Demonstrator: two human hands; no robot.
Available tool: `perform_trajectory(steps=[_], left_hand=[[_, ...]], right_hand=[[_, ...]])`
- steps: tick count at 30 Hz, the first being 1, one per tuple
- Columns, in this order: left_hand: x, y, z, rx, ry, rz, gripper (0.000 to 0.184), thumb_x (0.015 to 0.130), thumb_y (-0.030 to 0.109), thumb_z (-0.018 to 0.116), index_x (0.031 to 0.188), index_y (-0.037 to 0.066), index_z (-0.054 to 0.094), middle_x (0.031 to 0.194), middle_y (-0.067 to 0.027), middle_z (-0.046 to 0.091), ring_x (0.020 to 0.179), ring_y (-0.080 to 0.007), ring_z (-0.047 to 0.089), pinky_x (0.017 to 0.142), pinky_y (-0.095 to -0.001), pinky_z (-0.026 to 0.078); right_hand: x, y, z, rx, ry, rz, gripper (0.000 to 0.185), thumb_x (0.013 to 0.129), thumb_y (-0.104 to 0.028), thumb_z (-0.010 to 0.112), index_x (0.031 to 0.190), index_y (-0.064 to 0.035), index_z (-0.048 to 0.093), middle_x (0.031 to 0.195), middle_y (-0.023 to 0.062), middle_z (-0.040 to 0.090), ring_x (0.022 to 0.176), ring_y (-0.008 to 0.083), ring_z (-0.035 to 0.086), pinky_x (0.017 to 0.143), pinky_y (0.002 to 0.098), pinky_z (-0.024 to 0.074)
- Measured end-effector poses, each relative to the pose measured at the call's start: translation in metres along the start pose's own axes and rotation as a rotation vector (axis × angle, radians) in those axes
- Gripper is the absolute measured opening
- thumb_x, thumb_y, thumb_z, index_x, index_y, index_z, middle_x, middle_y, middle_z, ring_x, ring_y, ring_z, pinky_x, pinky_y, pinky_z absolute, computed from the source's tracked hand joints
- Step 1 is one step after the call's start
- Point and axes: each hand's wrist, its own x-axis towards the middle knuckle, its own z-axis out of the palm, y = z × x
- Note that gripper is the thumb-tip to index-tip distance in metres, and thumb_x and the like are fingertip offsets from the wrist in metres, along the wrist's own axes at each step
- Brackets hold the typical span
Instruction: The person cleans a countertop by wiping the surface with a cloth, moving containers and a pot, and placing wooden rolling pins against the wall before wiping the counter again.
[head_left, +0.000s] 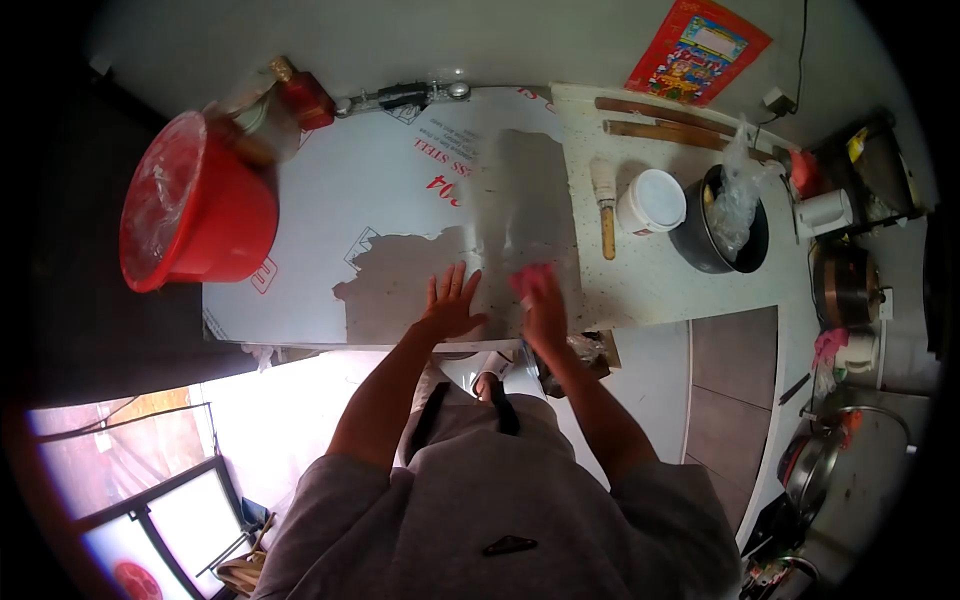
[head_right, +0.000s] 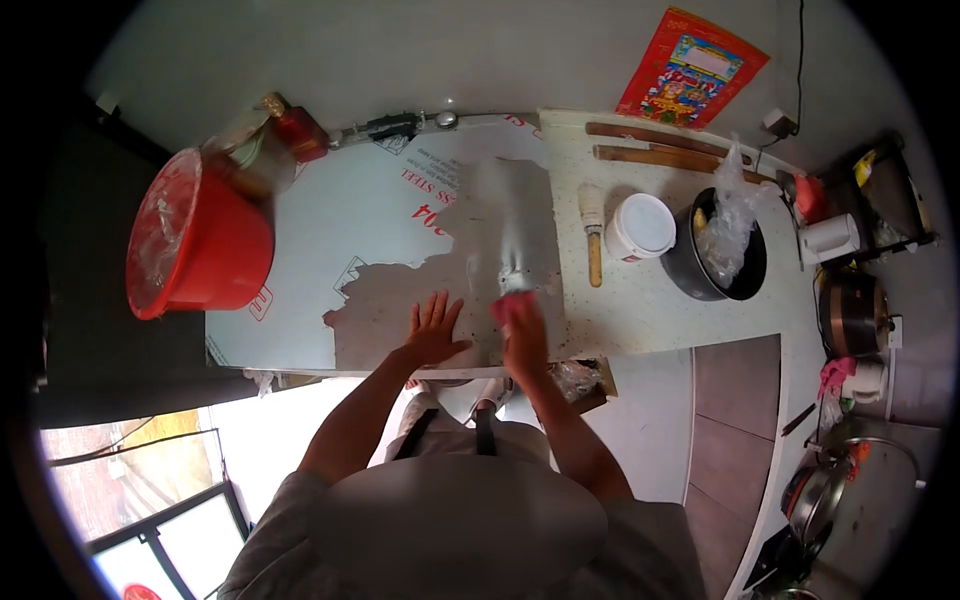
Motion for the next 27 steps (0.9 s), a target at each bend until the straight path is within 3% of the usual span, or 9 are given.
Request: perform_trajectory(steps=[4, 9, 13, 19, 21, 24, 27], left_hand=[[0.001, -0.002, 0.004, -0.054, 0.112, 0.014, 0.087, 0.082, 0.056, 0.059, 0.150, 0.018, 0.020, 0.158, -0.0151, 0.005, 0.146, -0.0302, 0.000, 0.113, -0.0553, 0.002], [0.004, 0.018, 0.002, -0.137, 0.340, 0.072, 0.067, 0.082, 0.032, 0.062, 0.141, 0.012, 0.036, 0.149, -0.0160, 0.027, 0.139, -0.0330, 0.023, 0.112, -0.0549, 0.016], [0.013, 0.048, 0.011, -0.114, 0.391, 0.248, 0.066, 0.078, 0.024, 0.061, 0.139, 0.010, 0.038, 0.146, -0.0160, 0.032, 0.137, -0.0328, 0.027, 0.111, -0.0537, 0.020], [0.043, 0.100, 0.000, -0.091, 0.444, 0.294, 0.067, 0.077, 0.021, 0.060, 0.139, 0.010, 0.037, 0.147, -0.0162, 0.030, 0.136, -0.0339, 0.029, 0.111, -0.0537, 0.021], [0.058, 0.118, -0.005, -0.085, 0.424, 0.273, 0.067, 0.078, 0.020, 0.060, 0.140, 0.010, 0.036, 0.147, -0.0162, 0.030, 0.135, -0.0342, 0.031, 0.111, -0.0530, 0.023], [0.091, 0.144, 0.000, -0.346, 0.406, 0.277, 0.063, 0.080, 0.018, 0.060, 0.138, 0.008, 0.038, 0.143, -0.0178, 0.035, 0.131, -0.0339, 0.036, 0.108, -0.0478, 0.031], [0.125, 0.175, 0.008, -0.722, 0.446, 0.220, 0.059, 0.079, 0.011, 0.061, 0.135, 0.007, 0.042, 0.136, -0.0190, 0.042, 0.125, -0.0349, 0.044, 0.104, -0.0424, 0.037]], right_hand=[[-0.024, 0.015, -0.009, 0.253, -0.021, -0.093, 0.038, 0.074, 0.008, 0.057, 0.111, -0.0003, 0.060, 0.124, 0.0196, 0.055, 0.123, 0.0397, 0.047, 0.106, 0.0464, 0.0347], [-0.031, 0.052, -0.038, 0.115, 0.279, 0.216, 0.035, 0.075, 0.008, 0.057, 0.108, -0.0005, 0.060, 0.119, 0.0178, 0.057, 0.116, 0.0380, 0.051, 0.104, 0.0446, 0.0367], [-0.037, 0.057, -0.050, 0.072, 0.337, 0.300, 0.037, 0.072, 0.007, 0.057, 0.109, -0.0008, 0.060, 0.116, 0.0161, 0.058, 0.113, 0.0383, 0.051, 0.101, 0.0447, 0.0387], [-0.042, 0.102, -0.052, -0.054, 0.247, 0.405, 0.037, 0.075, -0.013, 0.068, 0.110, -0.0054, 0.060, 0.117, 0.0143, 0.057, 0.113, 0.0386, 0.051, 0.095, 0.0500, 0.0394], [-0.033, 0.111, -0.059, -0.039, 0.293, 0.352, 0.044, 0.076, -0.019, 0.068, 0.116, -0.0041, 0.057, 0.119, 0.0173, 0.056, 0.114, 0.0392, 0.050, 0.097, 0.0510, 0.0382], [-0.014, 0.132, -0.073, 0.069, 0.418, 0.263, 0.046, 0.082, -0.015, 0.064, 0.122, 0.0017, 0.051, 0.121, 0.0229, 0.054, 0.115, 0.0405, 0.050, 0.098, 0.0471, 0.0396], [0.011, 0.142, -0.090, 0.217, 0.552, 0.420, 0.044, 0.084, -0.013, 0.063, 0.123, 0.0027, 0.050, 0.118, 0.0236, 0.054, 0.112, 0.0414, 0.051, 0.097, 0.0451, 0.0414]])
